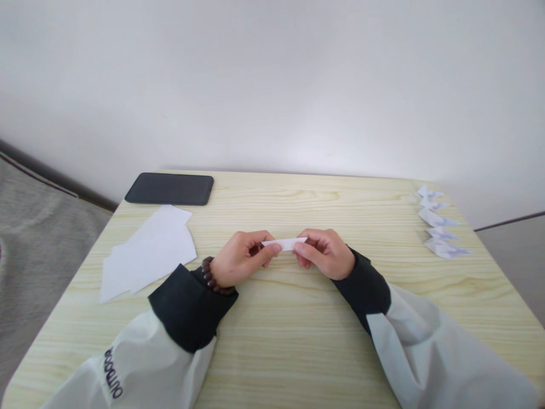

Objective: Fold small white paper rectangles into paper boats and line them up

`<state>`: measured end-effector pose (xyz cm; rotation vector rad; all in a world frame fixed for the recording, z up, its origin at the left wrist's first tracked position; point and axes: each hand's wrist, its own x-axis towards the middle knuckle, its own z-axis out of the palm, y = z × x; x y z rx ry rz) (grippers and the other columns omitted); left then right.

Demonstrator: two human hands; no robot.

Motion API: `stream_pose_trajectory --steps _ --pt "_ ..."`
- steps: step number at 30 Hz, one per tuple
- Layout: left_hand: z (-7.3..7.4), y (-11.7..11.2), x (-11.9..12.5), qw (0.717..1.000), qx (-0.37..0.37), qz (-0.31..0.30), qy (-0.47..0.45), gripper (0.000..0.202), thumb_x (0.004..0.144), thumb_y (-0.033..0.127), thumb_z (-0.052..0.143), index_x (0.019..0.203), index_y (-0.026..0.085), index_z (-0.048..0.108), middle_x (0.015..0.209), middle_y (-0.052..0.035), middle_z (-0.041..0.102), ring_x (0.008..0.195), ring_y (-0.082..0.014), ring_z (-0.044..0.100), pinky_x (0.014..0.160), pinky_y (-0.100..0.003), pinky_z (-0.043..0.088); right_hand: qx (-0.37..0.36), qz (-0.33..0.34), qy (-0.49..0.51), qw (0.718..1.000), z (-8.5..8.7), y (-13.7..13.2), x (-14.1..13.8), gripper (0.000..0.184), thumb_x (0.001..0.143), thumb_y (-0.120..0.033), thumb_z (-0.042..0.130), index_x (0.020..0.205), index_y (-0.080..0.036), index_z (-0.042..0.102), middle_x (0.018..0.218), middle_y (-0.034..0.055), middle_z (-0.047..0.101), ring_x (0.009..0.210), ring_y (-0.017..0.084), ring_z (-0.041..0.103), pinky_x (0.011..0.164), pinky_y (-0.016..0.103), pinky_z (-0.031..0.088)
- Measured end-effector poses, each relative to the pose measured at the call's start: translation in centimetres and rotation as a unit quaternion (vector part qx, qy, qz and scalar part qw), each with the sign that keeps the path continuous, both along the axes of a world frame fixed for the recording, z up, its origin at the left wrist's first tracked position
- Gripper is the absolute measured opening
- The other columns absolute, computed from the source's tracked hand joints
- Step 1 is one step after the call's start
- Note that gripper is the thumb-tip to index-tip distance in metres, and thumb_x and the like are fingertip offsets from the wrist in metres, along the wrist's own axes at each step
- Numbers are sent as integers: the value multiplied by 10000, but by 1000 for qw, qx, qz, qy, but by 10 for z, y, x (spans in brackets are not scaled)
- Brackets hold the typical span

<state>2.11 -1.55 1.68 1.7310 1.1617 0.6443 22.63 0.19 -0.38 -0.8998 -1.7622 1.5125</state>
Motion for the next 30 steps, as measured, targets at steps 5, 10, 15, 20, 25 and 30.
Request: stream_pose_trajectory --steps 5,10,15,20,25,30 --pt "0 1 -1 998 12 -47 32 402 846 423 462 560 142 475 470 69 305 438 -51 259 405 -191 200 6 18 -30 999 3 0 1 251 832 -350 539 691 -144 561 483 -12 582 401 64 493 405 163 387" --pt "1 4 -5 994 -2 -107 -11 433 876 401 437 530 141 460 454 58 352 437 -52 290 414 -191 234 20 41 -33 998 5 1 2 309 856 -353 488 655 -139 586 449 -15 568 375 60 468 397 168 357" --pt "1 5 -7 993 -16 -110 -25 435 874 395 449 525 137 478 435 57 358 415 -49 285 401 -195 222 58 48 -53 996 9 1 3 430 885 -349 432 504 -158 486 378 -42 455 339 40 367 383 172 301" --pt "2 5 -6 994 -22 -108 -17 464 870 412 454 494 141 458 419 55 343 402 -48 279 389 -197 206 65 38 -68 995 9 0 2 411 871 -346 448 502 -167 466 372 -57 408 328 38 325 357 177 255" --pt "3 3 -5 995 -9 -101 -2 469 868 425 445 495 142 475 408 56 324 392 -49 269 381 -199 194 99 50 -65 992 7 2 3 379 887 -332 424 553 -169 501 407 -49 442 358 51 365 384 182 282" --pt "2 -1 -2 992 41 -118 30 390 870 399 459 614 130 578 471 36 443 430 -57 339 412 -191 249 198 53 -92 974 6 -1 1 278 857 -295 473 622 -166 547 487 -36 467 433 64 375 437 194 295"
